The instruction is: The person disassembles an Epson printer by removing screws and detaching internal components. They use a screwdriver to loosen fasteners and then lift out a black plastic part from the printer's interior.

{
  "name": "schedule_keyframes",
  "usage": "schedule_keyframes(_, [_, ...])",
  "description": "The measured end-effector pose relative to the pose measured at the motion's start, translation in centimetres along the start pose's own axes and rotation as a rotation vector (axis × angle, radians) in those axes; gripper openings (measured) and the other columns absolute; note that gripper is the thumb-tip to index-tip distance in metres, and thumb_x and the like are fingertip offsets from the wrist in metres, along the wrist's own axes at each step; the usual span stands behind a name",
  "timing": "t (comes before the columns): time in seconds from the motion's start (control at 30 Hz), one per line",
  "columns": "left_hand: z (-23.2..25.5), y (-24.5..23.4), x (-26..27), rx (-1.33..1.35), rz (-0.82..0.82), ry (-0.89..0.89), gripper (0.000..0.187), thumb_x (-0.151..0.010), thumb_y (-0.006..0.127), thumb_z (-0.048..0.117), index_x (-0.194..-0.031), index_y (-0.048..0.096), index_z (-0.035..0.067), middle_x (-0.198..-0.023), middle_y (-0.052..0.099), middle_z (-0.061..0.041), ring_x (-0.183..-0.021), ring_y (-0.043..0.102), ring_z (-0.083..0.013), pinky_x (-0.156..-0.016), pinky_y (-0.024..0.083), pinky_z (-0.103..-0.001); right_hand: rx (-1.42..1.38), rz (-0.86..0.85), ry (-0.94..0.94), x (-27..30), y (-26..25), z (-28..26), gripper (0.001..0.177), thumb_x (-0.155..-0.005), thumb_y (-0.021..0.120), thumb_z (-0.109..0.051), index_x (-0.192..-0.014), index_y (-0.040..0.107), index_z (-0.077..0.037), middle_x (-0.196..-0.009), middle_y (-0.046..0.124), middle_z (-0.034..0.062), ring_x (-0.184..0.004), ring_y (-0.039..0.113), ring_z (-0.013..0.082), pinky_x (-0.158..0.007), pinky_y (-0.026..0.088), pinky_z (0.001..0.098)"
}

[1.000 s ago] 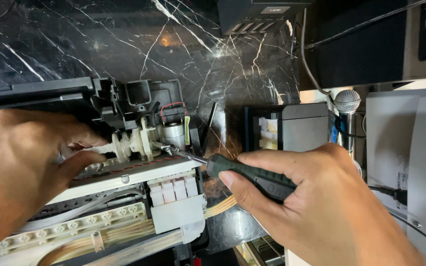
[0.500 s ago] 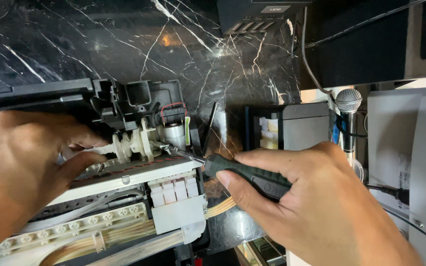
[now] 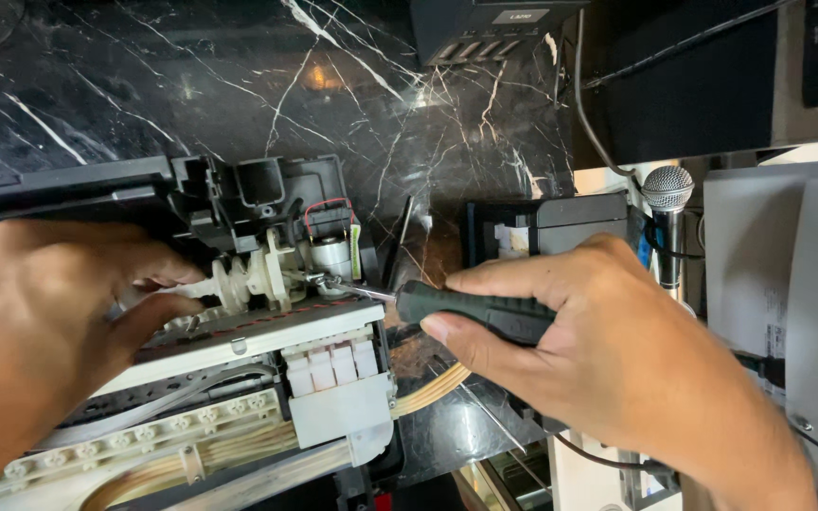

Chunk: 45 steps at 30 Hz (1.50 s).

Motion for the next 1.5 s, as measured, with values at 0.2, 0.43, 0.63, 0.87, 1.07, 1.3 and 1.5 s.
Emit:
schedule_keyframes(0.2, [0.8, -2.0, -0.5, -0.111, -0.239, -0.224, 0.03, -0.092, 0.085, 0.046, -0.122, 0.086, 0.047, -0.121, 0.089, 0.013, -0.108, 0.088, -0.025, -0.091, 0.072, -0.049, -0.012, -0.098, 0.147, 0.3, -1.3, -2.1, 0.045, -0.091, 0.092, -0.05, -0.136, 0.099, -0.041, -0.084, 0.11, -0.0029, -0.036, 0.033, 0.0173, -0.045, 0.02, 0.0346])
schedule_keyframes(0.43, [-0.2, -2.7, 0.3, 0.086, -0.091, 0.064, 0.019, -0.092, 0.085, 0.027, -0.11, 0.088, 0.027, -0.106, 0.09, -0.001, -0.1, 0.084, -0.0387, -0.086, 0.064, -0.056, 0.103, -0.013, -0.015, -0.5, -0.8, -1.9, 0.048, -0.083, 0.095, -0.053, -0.129, 0.1, -0.04, -0.115, 0.102, -0.0233, -0.043, 0.059, 0.0134, -0.05, 0.056, 0.0333])
schedule_keyframes(0.63, [-0.4, -5.8, 1.4, 0.356, 0.03, 0.267, 0.034, -0.081, 0.066, -0.011, -0.107, 0.078, 0.006, -0.113, 0.088, -0.008, -0.111, 0.083, -0.0314, -0.093, 0.059, -0.047, 0.14, 0.03, 0.098, -0.9, 0.0, -2.5, 0.049, -0.085, 0.098, -0.046, -0.134, 0.096, -0.038, -0.093, 0.097, 0.0031, -0.088, 0.063, 0.0145, -0.095, 0.053, 0.0303])
schedule_keyframes(0.87, [-2.8, -8.4, 4.0, 0.387, 0.105, 0.206, 0.077, -0.071, 0.05, -0.028, -0.138, 0.08, -0.003, -0.138, 0.083, -0.021, -0.127, 0.083, -0.0331, -0.123, 0.059, -0.042, 0.007, 0.397, -0.347, -2.5, 2.8, 2.0, 0.032, -0.072, 0.102, -0.032, -0.101, 0.105, -0.02, -0.097, 0.103, -0.0048, -0.084, 0.096, 0.0071, -0.084, 0.073, 0.0248])
schedule_keyframes(1.07, [-3.8, -7.9, 4.1, 0.407, 0.111, 0.241, 0.088, -0.056, 0.061, -0.022, -0.139, 0.08, -0.002, -0.137, 0.083, -0.021, -0.129, 0.08, -0.0352, -0.121, 0.056, -0.042, -0.159, 0.337, 0.04, -2.0, 4.6, 0.9, 0.041, -0.083, 0.104, -0.012, -0.124, 0.102, -0.013, -0.107, 0.102, 0.008, -0.097, 0.092, 0.0229, -0.094, 0.067, 0.0327])
schedule_keyframes(1.3, [-2.3, -7.0, 3.9, 0.379, 0.134, 0.159, 0.061, -0.077, 0.063, -0.02, -0.129, 0.083, 0.004, -0.124, 0.088, -0.018, -0.105, 0.083, -0.0427, -0.095, 0.062, -0.053, -0.212, 0.384, -0.099, -5.6, 6.7, 6.4, 0.036, -0.076, 0.107, -0.015, -0.112, 0.108, -0.013, -0.066, 0.099, 0.016, -0.047, 0.072, 0.0272, -0.05, 0.051, 0.0361])
schedule_keyframes(1.5, [-1.6, -4.7, 3.4, 0.231, 0.006, 0.076, 0.046, -0.093, 0.076, 0.002, -0.137, 0.082, 0.015, -0.127, 0.085, -0.006, -0.11, 0.079, -0.0337, -0.096, 0.06, -0.048, -0.098, 0.225, 0.073, -6.9, 6.5, 6.5, 0.053, -0.077, 0.106, -0.025, -0.129, 0.1, -0.027, -0.125, 0.1, -0.0029, -0.114, 0.096, 0.0236, -0.105, 0.085, 0.0358])
Point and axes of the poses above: each hand's wrist, its own x-axis away from the middle knuckle, its own y-axis out of the palm, z = x × y, the point moved 1 cm from there along -x, towards the middle knuckle
